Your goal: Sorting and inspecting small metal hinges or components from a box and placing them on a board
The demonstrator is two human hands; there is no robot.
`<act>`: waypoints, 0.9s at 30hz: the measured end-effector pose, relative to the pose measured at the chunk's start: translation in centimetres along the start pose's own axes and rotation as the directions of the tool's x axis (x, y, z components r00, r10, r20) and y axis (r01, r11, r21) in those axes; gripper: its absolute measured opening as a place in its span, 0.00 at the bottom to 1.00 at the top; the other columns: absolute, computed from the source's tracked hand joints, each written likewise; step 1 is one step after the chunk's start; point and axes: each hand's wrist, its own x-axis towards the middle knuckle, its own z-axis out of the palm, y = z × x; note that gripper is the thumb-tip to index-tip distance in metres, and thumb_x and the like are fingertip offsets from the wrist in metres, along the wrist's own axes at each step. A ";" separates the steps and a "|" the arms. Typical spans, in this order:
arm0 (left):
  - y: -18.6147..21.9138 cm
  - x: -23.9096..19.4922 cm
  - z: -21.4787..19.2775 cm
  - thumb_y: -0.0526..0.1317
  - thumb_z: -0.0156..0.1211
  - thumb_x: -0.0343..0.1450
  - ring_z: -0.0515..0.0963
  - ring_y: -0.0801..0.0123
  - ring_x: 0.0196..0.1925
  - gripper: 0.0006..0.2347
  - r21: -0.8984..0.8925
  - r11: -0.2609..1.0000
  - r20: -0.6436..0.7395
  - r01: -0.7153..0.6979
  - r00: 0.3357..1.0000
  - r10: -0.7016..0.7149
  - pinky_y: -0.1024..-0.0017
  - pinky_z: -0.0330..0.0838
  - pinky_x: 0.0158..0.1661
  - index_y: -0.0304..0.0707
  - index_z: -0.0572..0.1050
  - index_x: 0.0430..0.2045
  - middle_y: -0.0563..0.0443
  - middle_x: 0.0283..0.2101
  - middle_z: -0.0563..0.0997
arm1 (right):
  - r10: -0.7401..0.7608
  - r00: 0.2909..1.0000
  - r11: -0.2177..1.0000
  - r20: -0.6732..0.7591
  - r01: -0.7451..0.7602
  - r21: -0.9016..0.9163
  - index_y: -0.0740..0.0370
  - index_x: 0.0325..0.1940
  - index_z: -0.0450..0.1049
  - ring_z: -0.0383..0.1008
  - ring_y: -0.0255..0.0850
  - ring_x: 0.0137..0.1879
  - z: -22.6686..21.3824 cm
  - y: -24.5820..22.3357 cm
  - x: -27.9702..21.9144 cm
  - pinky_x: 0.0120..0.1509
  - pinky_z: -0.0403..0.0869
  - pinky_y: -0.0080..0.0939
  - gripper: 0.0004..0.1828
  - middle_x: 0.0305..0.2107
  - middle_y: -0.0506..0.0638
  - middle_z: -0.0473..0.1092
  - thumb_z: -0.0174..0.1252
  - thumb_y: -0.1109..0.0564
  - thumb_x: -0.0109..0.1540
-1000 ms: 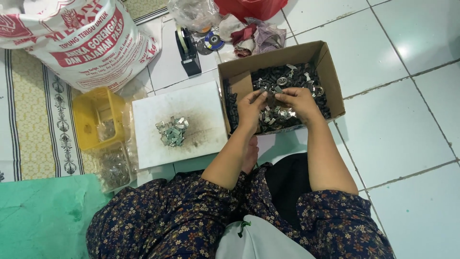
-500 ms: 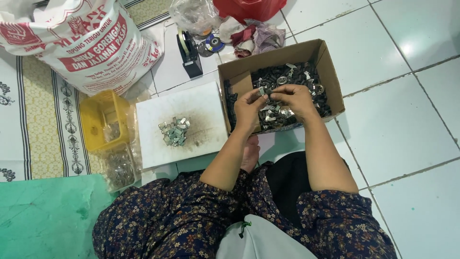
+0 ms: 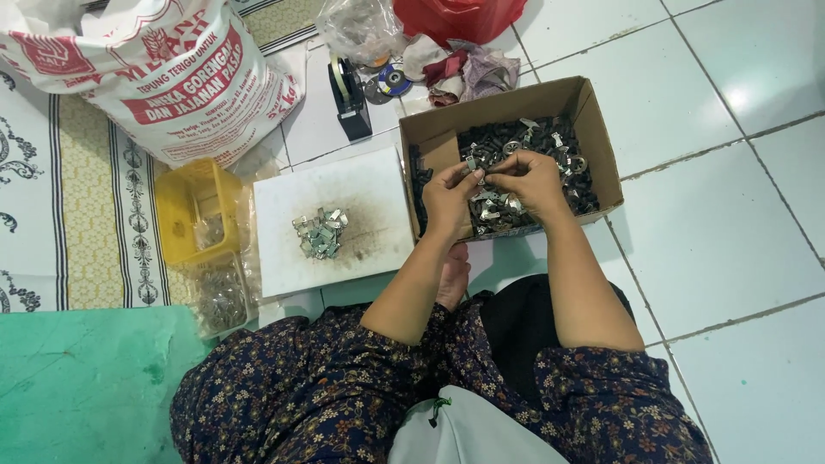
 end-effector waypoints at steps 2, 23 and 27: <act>-0.3 0.2 -0.1 0.31 0.71 0.69 0.84 0.48 0.46 0.16 -0.001 1.000 -0.006 -0.002 1.000 0.002 0.60 0.85 0.44 0.22 0.77 0.50 0.24 0.43 0.81 | 0.004 1.000 1.000 0.006 -0.004 -0.004 0.64 0.37 0.81 0.79 0.38 0.35 0.3 -0.2 0.1 0.35 0.80 0.34 0.13 0.30 0.58 0.76 0.77 0.65 0.52; -0.6 -0.3 -0.2 0.32 0.69 0.71 0.83 0.44 0.47 0.16 -0.006 1.000 0.001 -0.012 1.000 0.012 0.56 0.85 0.44 0.20 0.77 0.50 0.20 0.44 0.80 | -0.001 0.999 0.997 0.036 0.004 -0.078 0.63 0.44 0.83 0.80 0.42 0.33 0.4 -0.4 0.2 0.34 0.81 0.36 0.19 0.29 0.61 0.77 0.76 0.68 0.50; -0.8 -0.3 -0.5 0.32 0.70 0.70 0.82 0.43 0.48 0.16 0.005 1.000 -0.001 -0.002 1.000 0.002 0.57 0.85 0.44 0.19 0.76 0.50 0.20 0.46 0.79 | 0.043 0.999 0.994 0.008 -0.042 -0.099 0.66 0.40 0.82 0.80 0.45 0.32 0.6 -0.4 0.0 0.33 0.82 0.39 0.11 0.27 0.62 0.76 0.72 0.69 0.54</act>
